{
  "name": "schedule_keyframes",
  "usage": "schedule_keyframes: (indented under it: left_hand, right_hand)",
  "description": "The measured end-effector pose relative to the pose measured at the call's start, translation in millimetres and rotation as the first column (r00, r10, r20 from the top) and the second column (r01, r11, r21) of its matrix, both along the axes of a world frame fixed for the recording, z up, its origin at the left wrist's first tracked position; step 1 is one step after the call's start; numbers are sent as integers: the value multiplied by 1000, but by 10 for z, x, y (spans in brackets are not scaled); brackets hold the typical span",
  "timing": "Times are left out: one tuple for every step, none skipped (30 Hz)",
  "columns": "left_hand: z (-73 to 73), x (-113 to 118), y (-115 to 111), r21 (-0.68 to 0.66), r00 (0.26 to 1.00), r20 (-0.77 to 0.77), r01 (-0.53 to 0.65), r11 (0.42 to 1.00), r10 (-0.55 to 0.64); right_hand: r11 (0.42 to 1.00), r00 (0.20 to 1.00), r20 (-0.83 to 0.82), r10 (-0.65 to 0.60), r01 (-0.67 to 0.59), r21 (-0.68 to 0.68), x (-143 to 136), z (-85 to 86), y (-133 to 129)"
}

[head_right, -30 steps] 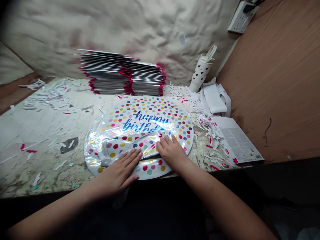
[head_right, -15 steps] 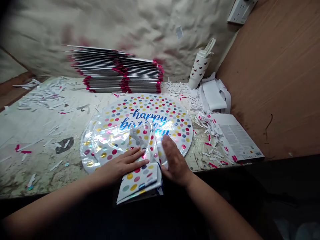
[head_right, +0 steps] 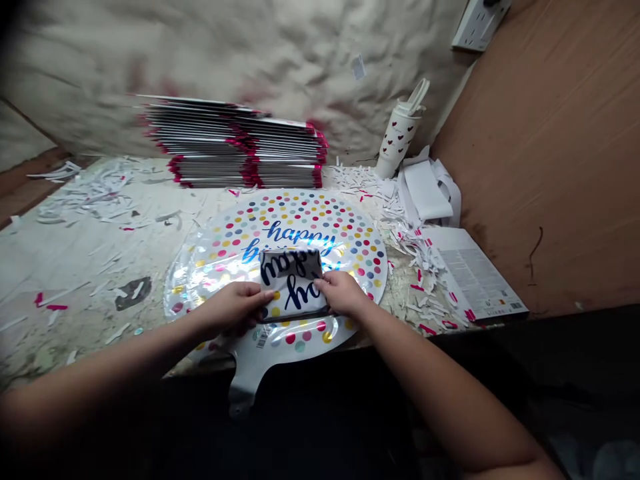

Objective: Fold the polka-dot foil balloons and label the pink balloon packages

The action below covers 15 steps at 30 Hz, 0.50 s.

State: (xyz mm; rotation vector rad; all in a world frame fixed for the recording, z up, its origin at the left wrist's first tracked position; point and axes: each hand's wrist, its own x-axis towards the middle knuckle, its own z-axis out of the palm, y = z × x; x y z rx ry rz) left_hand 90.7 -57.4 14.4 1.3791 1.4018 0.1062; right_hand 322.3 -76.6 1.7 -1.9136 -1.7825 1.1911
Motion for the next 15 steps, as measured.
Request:
schedule_keyframes:
  left_hand:
    - [19, 56, 78, -99, 999, -9, -51, 994, 51]
    - [26, 109, 144, -158, 997, -15, -74, 985, 72]
    - [23, 155, 198, -179, 997, -20, -77, 981, 75]
    - [14, 194, 237, -172, 998, -24, -69, 983, 66]
    - [2, 225, 264, -158, 998, -29, -58, 986, 54]
    - [-8, 245, 282, -147, 999, -32, -49, 988, 44]
    - [-12, 254, 292, -138, 999, -34, -39, 990, 35]
    - [-7, 249, 297, -130, 999, -35, -29, 991, 25]
    - [8, 229, 298, -120, 999, -35, -17, 993, 13]
    - [35, 196, 295, -108, 1000, -22, -18, 994, 16]
    - [71, 152, 288, -98, 999, 11, -45, 994, 46]
    - [113, 103, 277, -103, 993, 61, -98, 990, 105]
    - [158, 55, 261, -137, 976, 119, -165, 977, 182]
    - [200, 14, 244, -197, 950, 168, -230, 953, 264]
    - [233, -12, 226, -273, 922, 194, -276, 922, 334]
  right_hand:
    - [999, 998, 33, -44, 44, -10, -28, 19, 51]
    - [997, 994, 73, -76, 75, 16, -63, 38, 81]
    - [991, 985, 126, -114, 105, 80, -105, 52, 89]
    - [978, 974, 185, -134, 100, 184, -157, 60, 79]
    - [949, 960, 247, -129, 47, 312, -216, 57, 57]
    - [900, 945, 312, -100, -47, 433, -280, 43, 30]
    - [843, 924, 377, -55, -159, 514, -343, 15, 6]
    - [803, 903, 430, 2, -258, 537, -398, -22, -11]
    - [798, 886, 460, 60, -319, 511, -440, -67, -16]
    - [818, 877, 471, 98, -341, 464, -465, -113, -10]
    - [849, 876, 469, 115, -332, 411, -474, -156, 3]
    - [877, 881, 457, 121, -311, 367, -469, -193, 21]
    - [895, 889, 443, 121, -291, 340, -457, -220, 37]
    - [902, 896, 428, 117, -276, 331, -444, -238, 49]
    - [903, 903, 416, 113, -268, 335, -437, -247, 56]
